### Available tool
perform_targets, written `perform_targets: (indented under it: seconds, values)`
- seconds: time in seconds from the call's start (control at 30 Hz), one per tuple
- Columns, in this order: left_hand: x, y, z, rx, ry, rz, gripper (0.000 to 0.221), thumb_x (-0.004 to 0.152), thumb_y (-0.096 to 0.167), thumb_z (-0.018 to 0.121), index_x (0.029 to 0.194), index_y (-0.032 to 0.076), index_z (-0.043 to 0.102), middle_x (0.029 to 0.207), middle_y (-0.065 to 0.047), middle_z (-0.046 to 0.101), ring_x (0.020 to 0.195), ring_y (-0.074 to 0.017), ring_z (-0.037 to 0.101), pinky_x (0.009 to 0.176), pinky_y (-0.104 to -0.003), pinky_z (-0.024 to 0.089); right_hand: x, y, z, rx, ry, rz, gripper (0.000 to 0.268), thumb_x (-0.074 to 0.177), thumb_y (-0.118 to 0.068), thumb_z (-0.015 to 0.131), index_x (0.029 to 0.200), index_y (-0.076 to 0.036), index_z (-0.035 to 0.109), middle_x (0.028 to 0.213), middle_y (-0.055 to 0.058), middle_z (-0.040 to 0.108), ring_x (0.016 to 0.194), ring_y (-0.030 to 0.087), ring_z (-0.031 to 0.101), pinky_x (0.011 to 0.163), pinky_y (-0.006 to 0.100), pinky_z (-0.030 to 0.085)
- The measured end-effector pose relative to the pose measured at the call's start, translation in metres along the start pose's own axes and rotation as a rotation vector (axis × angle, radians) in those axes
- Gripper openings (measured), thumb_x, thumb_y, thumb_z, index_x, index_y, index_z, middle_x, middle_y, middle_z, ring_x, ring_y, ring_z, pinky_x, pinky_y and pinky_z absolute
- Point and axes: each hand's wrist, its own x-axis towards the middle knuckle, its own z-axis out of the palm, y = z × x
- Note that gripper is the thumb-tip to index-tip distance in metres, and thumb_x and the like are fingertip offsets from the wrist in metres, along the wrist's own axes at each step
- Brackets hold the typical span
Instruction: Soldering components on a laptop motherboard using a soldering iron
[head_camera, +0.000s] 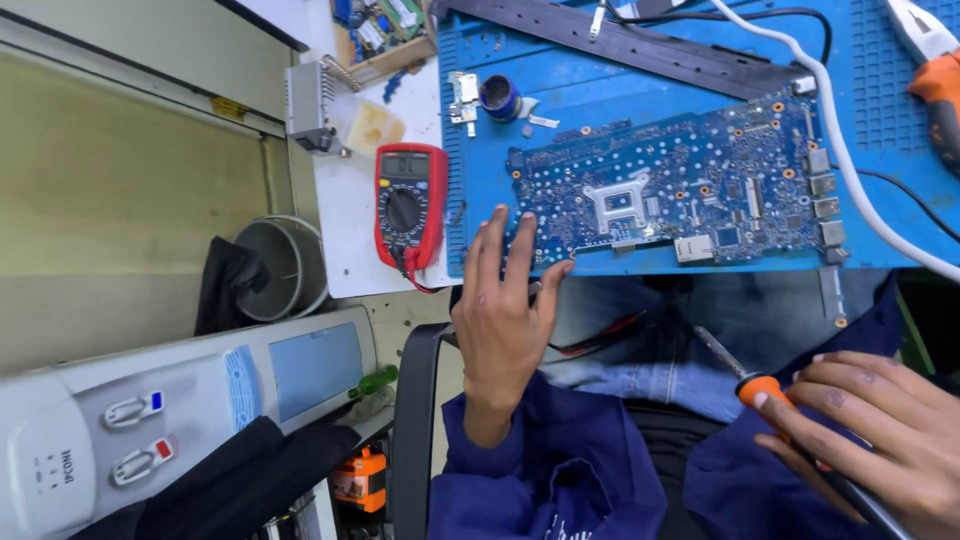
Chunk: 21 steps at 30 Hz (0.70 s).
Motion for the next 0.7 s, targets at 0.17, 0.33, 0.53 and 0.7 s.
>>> perform_targets:
  seconds: [0.17,0.33,0.53,0.7]
  values:
    - [-0.001,-0.006,0.001,-0.012,0.001,0.046,0.055,0.098,0.042,0.073,0.142,0.011,0.06,0.146,-0.016,0.06,0.136,-0.0356,0.059,0.091,-0.044,0.062,-0.011,0.001,0.01,-0.004,0.009,0.049,0.037,0.083,-0.037,0.075,0.109,-0.011,0.074,0.092,0.009,0.072,0.084,0.03,0.07,0.084,0.048,0.059]
    - [0.001,0.0,0.001,-0.067,0.011,0.022,0.055,0.096,0.043,0.074,0.138,0.011,0.062,0.147,-0.016,0.059,0.133,-0.036,0.059,0.092,-0.045,0.061,-0.025,0.011,0.022,-0.027,-0.03,0.015,0.043,0.081,-0.041,0.074,0.114,-0.014,0.074,0.095,0.007,0.073,0.089,0.029,0.072,0.089,0.05,0.06]
    - [0.016,0.009,0.002,0.094,0.038,-0.053,0.071,0.097,0.059,0.059,0.144,0.005,0.057,0.135,-0.014,0.065,0.119,-0.0319,0.058,0.069,-0.041,0.061,-0.01,0.002,0.008,-0.027,-0.027,0.045,0.042,0.081,-0.04,0.076,0.113,-0.013,0.074,0.094,0.007,0.073,0.086,0.028,0.071,0.083,0.046,0.059]
    - [0.024,0.007,-0.003,0.036,-0.053,-0.063,0.079,0.091,0.058,0.072,0.151,0.011,0.051,0.131,-0.012,0.063,0.117,-0.0342,0.057,0.071,-0.046,0.057,0.007,-0.005,-0.002,0.042,0.104,0.021,0.032,0.086,-0.027,0.075,0.109,-0.006,0.072,0.088,0.009,0.069,0.08,0.026,0.068,0.079,0.042,0.058]
